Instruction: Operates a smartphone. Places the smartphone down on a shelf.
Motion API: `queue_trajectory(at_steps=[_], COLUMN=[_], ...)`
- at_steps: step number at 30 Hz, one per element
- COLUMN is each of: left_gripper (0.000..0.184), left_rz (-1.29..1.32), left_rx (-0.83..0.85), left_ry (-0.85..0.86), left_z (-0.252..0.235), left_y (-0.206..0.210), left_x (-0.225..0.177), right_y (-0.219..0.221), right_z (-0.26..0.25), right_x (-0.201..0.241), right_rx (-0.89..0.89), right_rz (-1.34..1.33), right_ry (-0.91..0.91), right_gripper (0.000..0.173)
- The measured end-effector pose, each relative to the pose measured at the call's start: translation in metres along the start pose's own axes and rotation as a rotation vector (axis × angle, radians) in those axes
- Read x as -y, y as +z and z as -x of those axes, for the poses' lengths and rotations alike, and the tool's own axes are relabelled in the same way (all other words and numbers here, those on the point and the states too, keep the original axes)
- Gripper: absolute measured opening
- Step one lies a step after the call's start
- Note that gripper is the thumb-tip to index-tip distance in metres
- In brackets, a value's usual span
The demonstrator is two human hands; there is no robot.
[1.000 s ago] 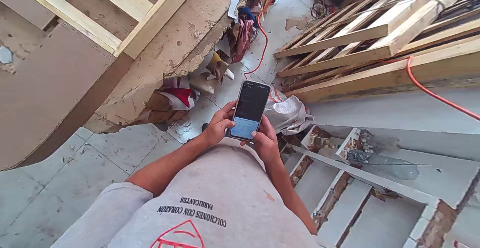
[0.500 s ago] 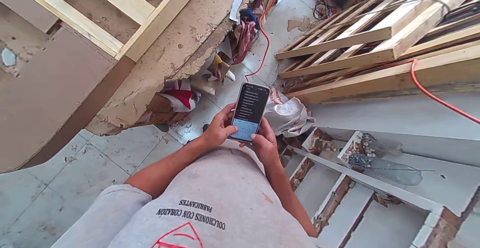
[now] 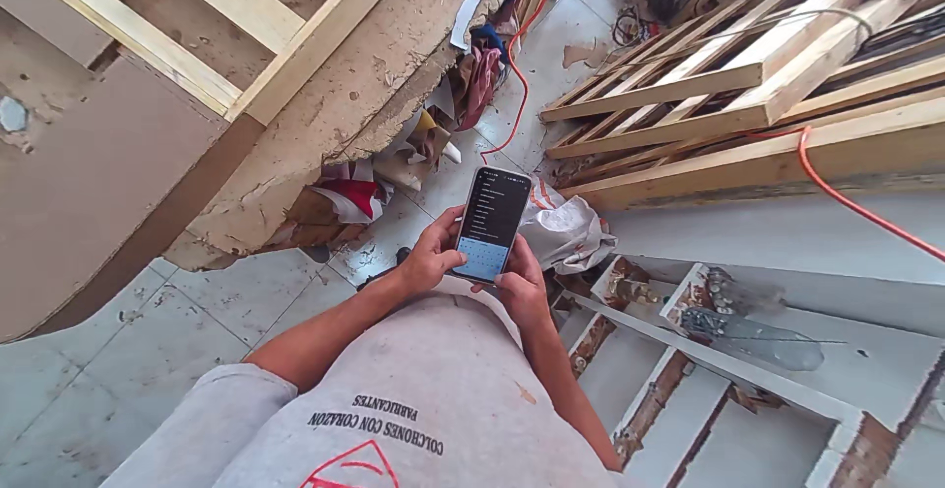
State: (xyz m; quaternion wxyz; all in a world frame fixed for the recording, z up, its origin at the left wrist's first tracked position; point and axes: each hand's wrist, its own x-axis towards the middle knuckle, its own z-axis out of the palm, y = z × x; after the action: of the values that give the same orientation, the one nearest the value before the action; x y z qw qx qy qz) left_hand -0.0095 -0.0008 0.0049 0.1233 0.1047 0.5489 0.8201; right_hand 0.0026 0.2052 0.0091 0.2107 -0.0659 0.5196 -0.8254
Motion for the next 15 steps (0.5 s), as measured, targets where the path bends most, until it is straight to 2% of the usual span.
queue_trajectory(at_steps=[8,15], left_gripper=[0.066,0.067], left_rz=[0.006,0.004], left_rx=[0.029,0.035], left_ry=[0.002,0.009], left_z=[0.0012,0.0018], left_y=[0.0031,0.0041], left_x=[0.0012,0.0011], right_y=[-0.0083,-0.0032], right_z=[0.0056,0.0082], right_x=[-0.0011,0.0004], right_rx=[0.078,0.005], right_rz=[-0.034,0.0], right_ry=[-0.034,-0.003], right_gripper=[0.072,0.067])
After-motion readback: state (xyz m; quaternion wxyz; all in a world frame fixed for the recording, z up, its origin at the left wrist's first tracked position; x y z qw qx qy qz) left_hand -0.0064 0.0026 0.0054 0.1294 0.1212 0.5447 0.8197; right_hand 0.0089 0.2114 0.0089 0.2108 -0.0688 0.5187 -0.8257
